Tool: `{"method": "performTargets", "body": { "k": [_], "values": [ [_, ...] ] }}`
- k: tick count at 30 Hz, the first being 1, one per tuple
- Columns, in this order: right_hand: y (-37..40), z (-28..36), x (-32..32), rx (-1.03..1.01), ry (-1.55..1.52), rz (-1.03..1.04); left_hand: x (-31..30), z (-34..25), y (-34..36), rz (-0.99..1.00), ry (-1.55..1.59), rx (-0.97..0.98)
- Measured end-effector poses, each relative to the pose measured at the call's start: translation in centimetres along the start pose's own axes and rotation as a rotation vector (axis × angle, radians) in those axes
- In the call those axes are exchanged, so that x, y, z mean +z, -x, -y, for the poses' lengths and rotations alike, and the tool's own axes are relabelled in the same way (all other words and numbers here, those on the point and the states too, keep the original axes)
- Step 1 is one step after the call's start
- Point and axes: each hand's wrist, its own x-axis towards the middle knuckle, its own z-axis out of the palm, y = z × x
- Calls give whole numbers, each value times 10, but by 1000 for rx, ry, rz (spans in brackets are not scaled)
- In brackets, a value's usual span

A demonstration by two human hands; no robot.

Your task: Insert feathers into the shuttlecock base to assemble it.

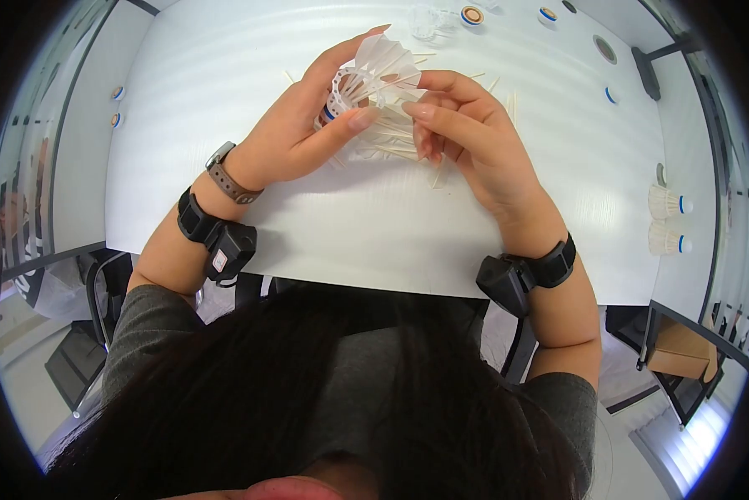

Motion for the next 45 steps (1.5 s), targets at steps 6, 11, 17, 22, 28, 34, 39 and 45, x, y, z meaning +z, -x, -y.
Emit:
{"method": "performTargets", "body": {
  "k": [6,11,17,22,28,34,39,45],
  "values": [
    [0,-1,1,-110,102,-54,-1,-1,0,18,-7,-30],
    [0,2,6,-203,226,-109,-1,-4,0,34,16,-76],
    [0,3,9,-282,300,-218,-8,-8,0,194,58,-163],
    [0,7,0,-302,209,-279,-7,-5,0,205,75,-137],
    [2,5,6,-173,280,-207,-2,2,1,135,95,-73],
    [4,8,8,-269,325,-158,-8,-6,-1,226,122,-140],
    [6,8,15,-307,434,-162,-8,-4,0,226,119,-146],
    [9,6,11,-335,513,-158,-7,-6,-1,221,95,-157]
  ]
}}
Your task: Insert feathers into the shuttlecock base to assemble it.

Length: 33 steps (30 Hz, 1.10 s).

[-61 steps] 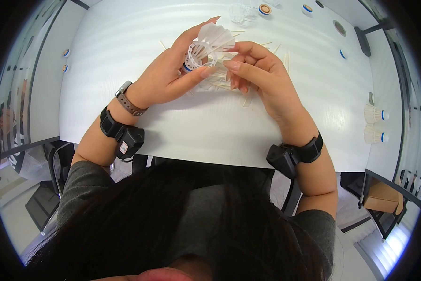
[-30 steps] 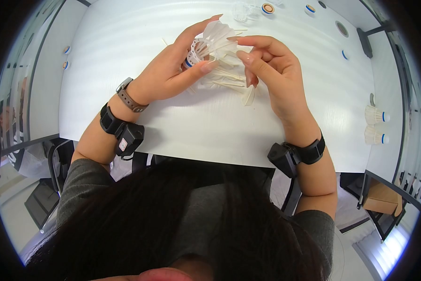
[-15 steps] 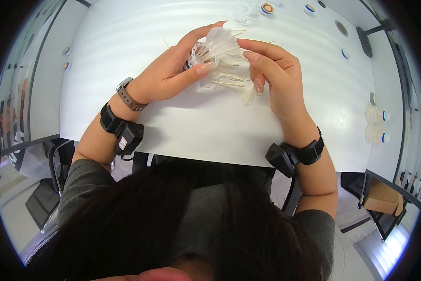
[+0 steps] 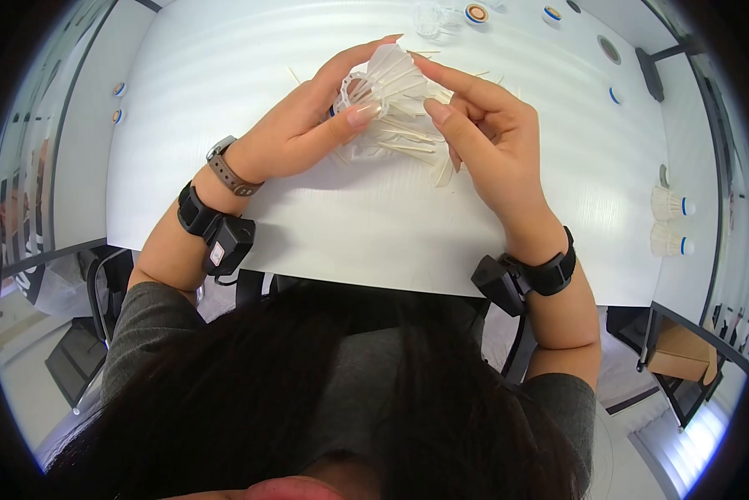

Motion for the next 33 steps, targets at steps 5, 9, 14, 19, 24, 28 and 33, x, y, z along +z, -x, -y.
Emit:
{"method": "performTargets", "body": {
  "k": [5,9,14,19,24,28,33],
  "values": [
    [1,3,1,-36,60,14,0,-1,0,-25,-6,-2],
    [2,4,1,-52,78,31,1,-1,0,-46,-23,15],
    [1,5,3,-40,112,18,5,-1,0,-128,-9,18],
    [1,5,4,11,68,-4,2,-9,0,-83,5,-66],
    [1,4,3,-28,121,-4,1,-8,1,-77,0,-70],
    [2,4,3,-48,128,-27,2,-5,1,-71,-14,-55],
    [3,8,5,-34,155,-25,2,0,1,-81,-24,-34]
  ]
}}
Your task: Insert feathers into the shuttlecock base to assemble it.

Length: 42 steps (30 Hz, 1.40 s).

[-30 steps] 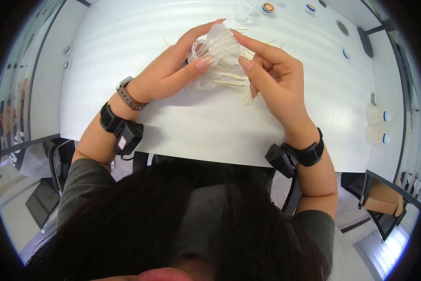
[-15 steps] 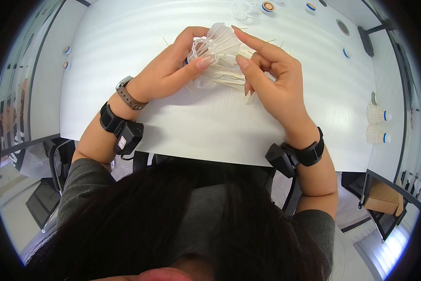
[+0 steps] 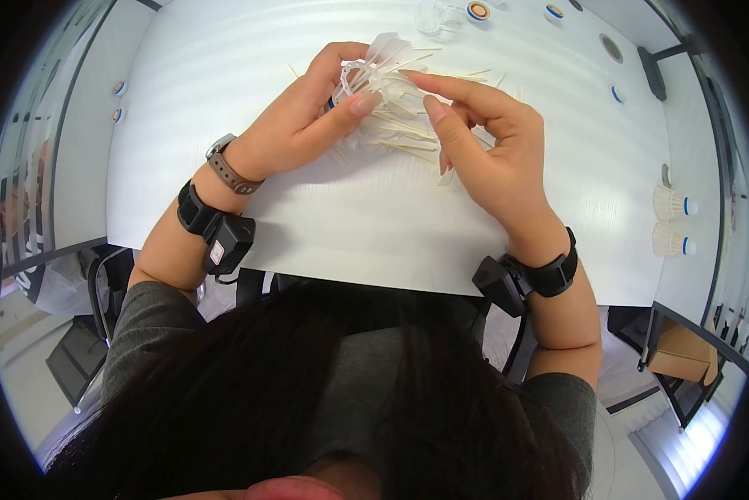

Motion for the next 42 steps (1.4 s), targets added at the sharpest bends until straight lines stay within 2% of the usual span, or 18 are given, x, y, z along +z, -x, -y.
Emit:
{"method": "performTargets", "body": {
  "k": [12,22,28,33,42],
  "values": [
    [1,-3,0,-101,60,-12,-3,-4,0,57,-31,-44],
    [-1,-3,1,-24,49,-2,-3,0,1,55,-28,-14],
    [-1,-3,4,102,-90,-3,-2,1,1,62,-4,-3],
    [-1,-3,5,104,-116,-20,-1,-1,0,72,-13,-28],
    [0,-1,4,-37,138,-48,0,-1,-1,41,-68,-5]
  ]
}}
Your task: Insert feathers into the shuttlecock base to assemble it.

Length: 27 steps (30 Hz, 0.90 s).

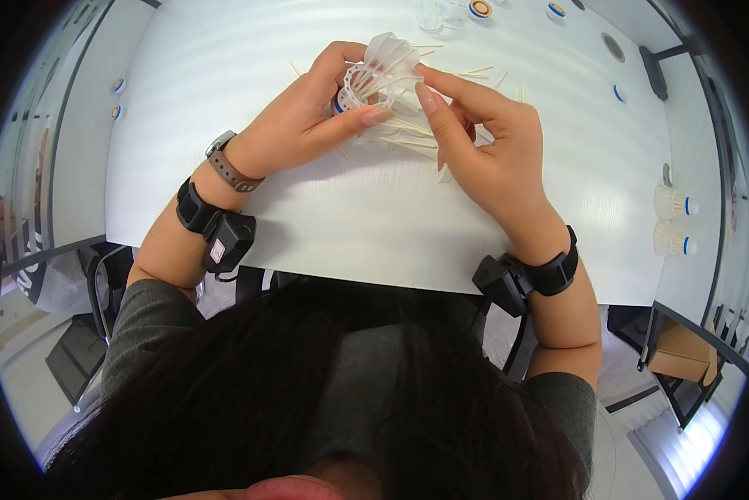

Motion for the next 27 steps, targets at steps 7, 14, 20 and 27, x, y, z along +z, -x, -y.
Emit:
{"method": "performTargets", "body": {
  "k": [7,14,20,27],
  "values": [
    [1,-1,1,-76,53,25,2,2,-1,-24,1,3],
    [0,5,3,88,-88,-3,1,2,-1,-23,-7,-3],
    [-2,3,2,230,-190,-24,0,0,-1,9,-10,-56],
    [-3,-3,3,253,-211,-43,-2,-9,-2,55,-85,-42]
  ]
}}
